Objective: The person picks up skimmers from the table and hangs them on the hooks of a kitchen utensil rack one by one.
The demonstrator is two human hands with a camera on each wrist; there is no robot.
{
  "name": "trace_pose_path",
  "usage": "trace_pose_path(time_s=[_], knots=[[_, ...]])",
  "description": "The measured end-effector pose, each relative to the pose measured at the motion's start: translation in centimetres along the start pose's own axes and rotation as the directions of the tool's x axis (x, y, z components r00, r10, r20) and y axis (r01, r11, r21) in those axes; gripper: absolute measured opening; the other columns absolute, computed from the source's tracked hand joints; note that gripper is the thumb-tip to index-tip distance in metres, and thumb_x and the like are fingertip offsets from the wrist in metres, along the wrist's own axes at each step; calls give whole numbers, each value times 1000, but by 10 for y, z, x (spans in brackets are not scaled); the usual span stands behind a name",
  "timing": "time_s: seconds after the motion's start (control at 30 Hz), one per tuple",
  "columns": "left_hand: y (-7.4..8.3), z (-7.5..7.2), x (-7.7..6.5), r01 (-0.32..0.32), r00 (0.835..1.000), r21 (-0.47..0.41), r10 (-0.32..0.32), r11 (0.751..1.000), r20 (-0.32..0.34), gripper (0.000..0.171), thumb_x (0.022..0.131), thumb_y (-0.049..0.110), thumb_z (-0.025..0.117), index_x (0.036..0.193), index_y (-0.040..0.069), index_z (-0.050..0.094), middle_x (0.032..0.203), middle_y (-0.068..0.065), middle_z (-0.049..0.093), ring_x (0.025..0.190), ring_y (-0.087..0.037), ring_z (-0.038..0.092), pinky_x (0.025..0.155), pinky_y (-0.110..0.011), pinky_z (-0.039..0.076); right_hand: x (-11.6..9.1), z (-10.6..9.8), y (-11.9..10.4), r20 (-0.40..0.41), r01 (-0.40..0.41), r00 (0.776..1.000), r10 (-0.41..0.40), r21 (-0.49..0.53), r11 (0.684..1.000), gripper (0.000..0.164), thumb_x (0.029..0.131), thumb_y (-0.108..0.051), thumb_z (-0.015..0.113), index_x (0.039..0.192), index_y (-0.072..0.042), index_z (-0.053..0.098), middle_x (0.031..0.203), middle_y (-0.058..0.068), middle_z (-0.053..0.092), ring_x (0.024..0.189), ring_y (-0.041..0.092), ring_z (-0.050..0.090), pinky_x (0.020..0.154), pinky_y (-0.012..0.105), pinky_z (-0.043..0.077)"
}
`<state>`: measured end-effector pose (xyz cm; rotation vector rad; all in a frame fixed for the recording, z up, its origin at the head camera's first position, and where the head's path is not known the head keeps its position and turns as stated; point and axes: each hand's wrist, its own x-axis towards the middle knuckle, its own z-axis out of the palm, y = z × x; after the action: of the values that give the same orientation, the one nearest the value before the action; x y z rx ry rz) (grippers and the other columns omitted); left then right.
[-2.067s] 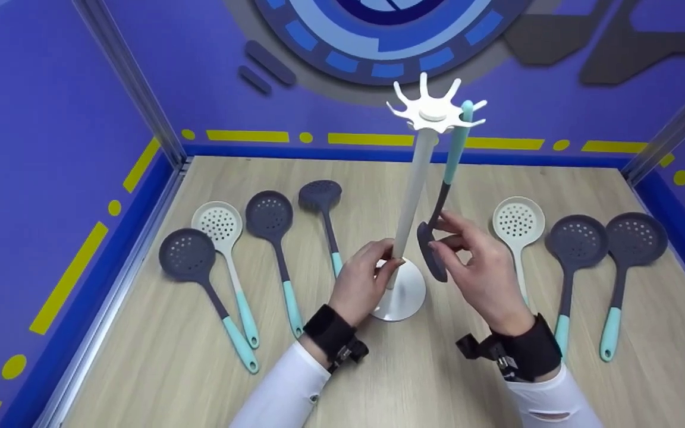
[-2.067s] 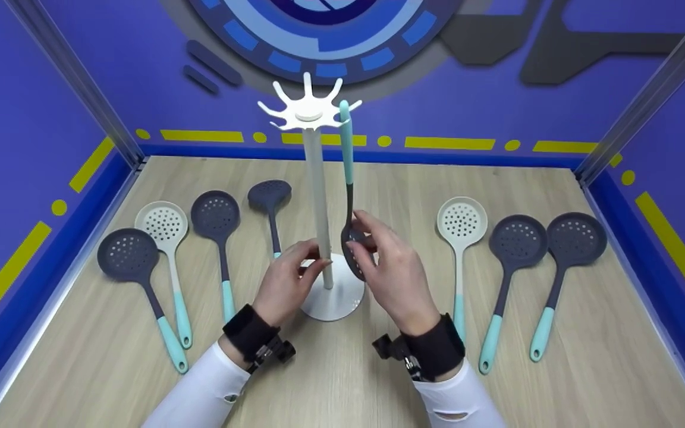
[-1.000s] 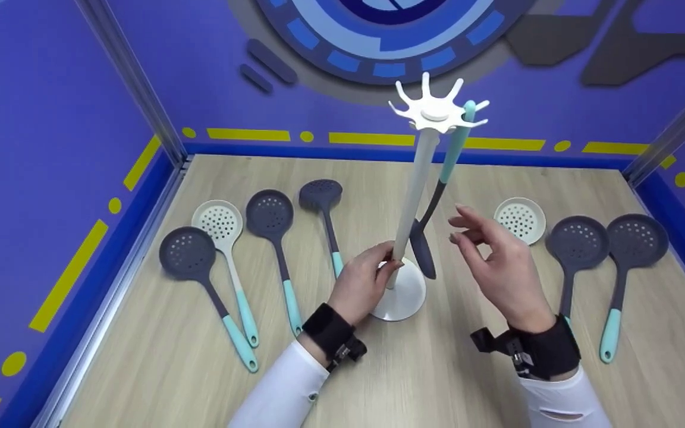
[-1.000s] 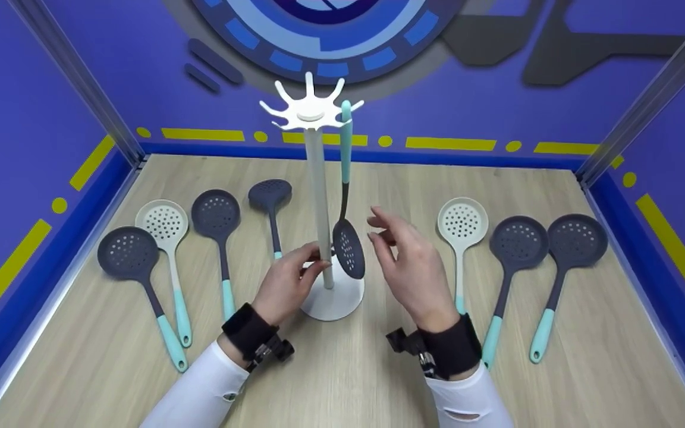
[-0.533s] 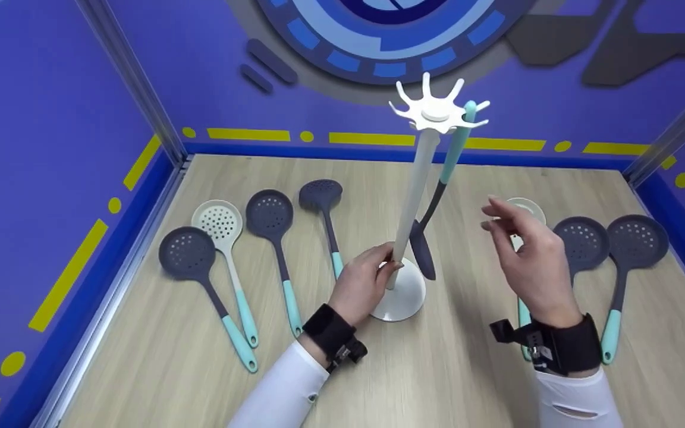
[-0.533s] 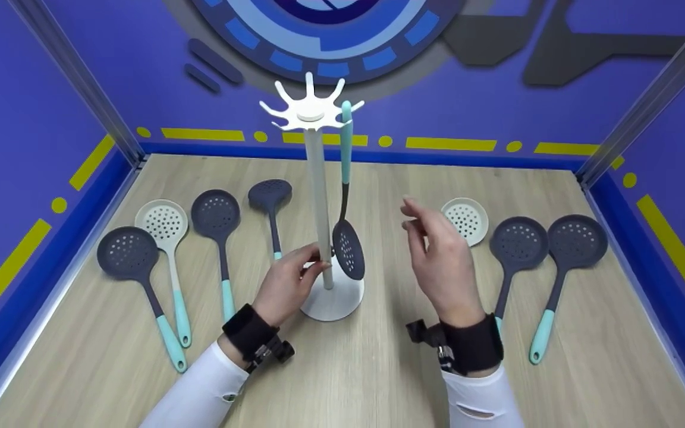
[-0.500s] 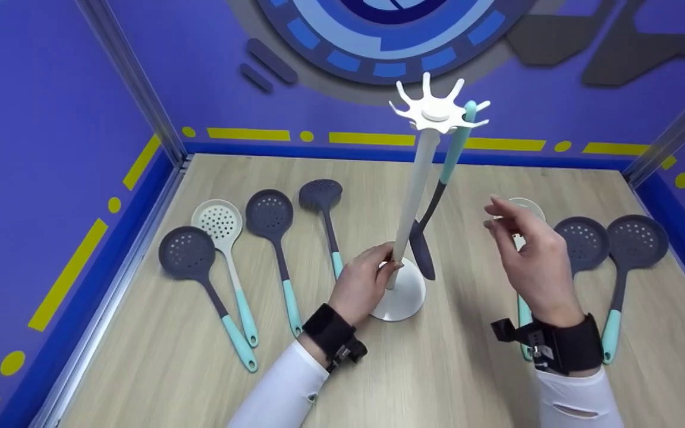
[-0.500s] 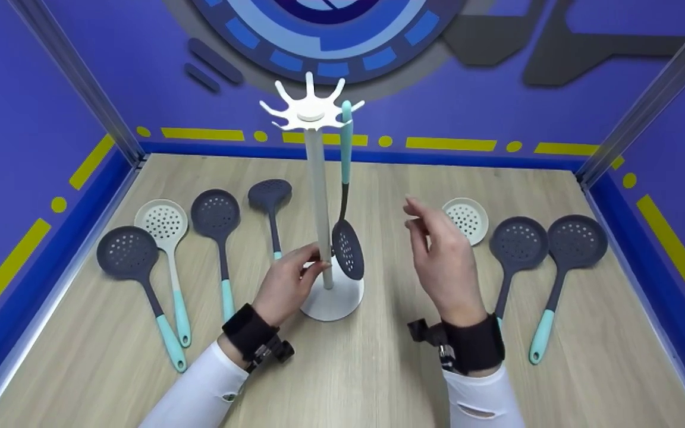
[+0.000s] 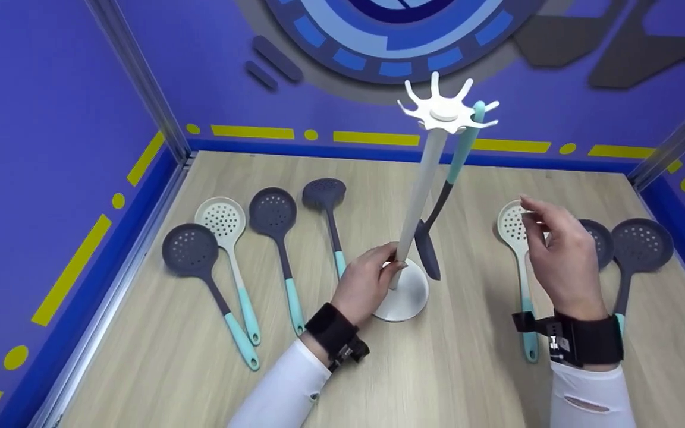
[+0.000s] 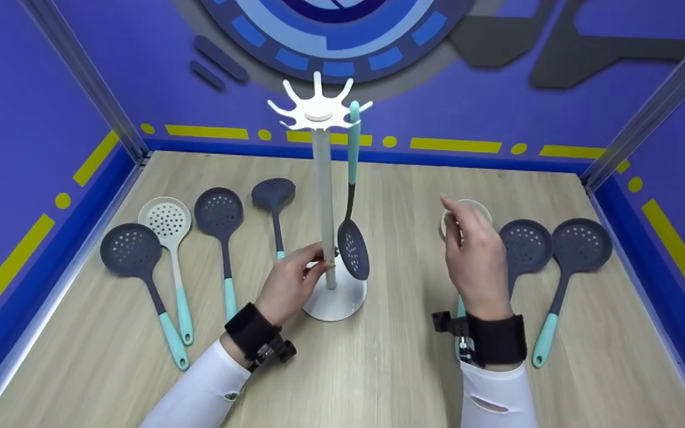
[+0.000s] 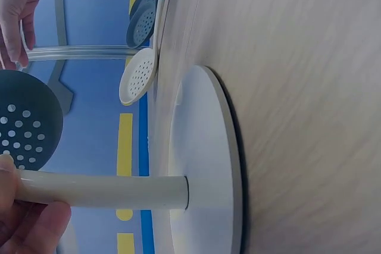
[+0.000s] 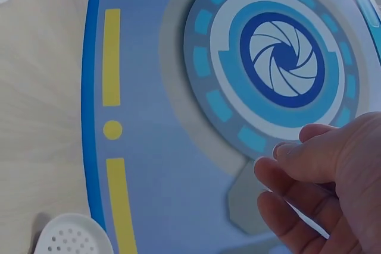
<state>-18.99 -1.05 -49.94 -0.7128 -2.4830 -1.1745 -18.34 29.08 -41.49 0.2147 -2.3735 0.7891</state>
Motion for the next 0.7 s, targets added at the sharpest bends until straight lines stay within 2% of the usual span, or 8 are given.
trace_pose_path(time_s=[0.2,0.3,0.4,0.47,0.57,0.7], knots=[[0,0,1,20,1000,-11,-20,1000,12,20,102,30,61,117,16,66,106,4,72,94,-7,66,80,-22,56,1,3,14,18,-33,999,34,-43,999,36,100,0,61,132,-15,69,111,14,70,98,26,65,80,8,35],[0,0,1,26,999,-7,-26,1000,20,22,102,30,61,118,16,66,107,4,73,97,-7,67,82,-22,56,0,4,25,27,-29,999,31,-62,998,36,99,3,61,130,-13,70,113,15,69,99,29,65,79,9,34],[1,0,1,34,999,1,-34,999,26,24,102,31,60,120,17,66,109,3,73,102,-8,69,84,-23,57,0,9,39,63,-39,997,44,-81,996,37,96,8,61,127,-11,71,120,14,69,105,33,65,83,19,42],[2,-1,1,41,999,3,-41,999,31,26,102,32,60,122,17,66,110,3,74,104,-9,69,84,-23,57,-2,12,49,107,-65,991,76,-97,993,37,96,9,60,126,-10,71,123,14,67,110,37,64,87,33,48],[2,-2,1,42,999,0,-42,999,31,26,102,31,60,122,17,66,110,3,74,102,-8,69,83,-23,57,-6,16,63,176,-114,975,135,-127,985,37,96,10,57,124,-9,72,125,16,66,115,40,62,91,52,50],[1,-1,1,42,999,0,-42,999,28,25,102,31,60,122,17,66,109,3,74,101,-8,69,84,-23,57,-11,18,78,229,-145,957,177,-151,978,38,95,12,51,122,-6,72,124,20,65,117,43,60,94,58,48]])
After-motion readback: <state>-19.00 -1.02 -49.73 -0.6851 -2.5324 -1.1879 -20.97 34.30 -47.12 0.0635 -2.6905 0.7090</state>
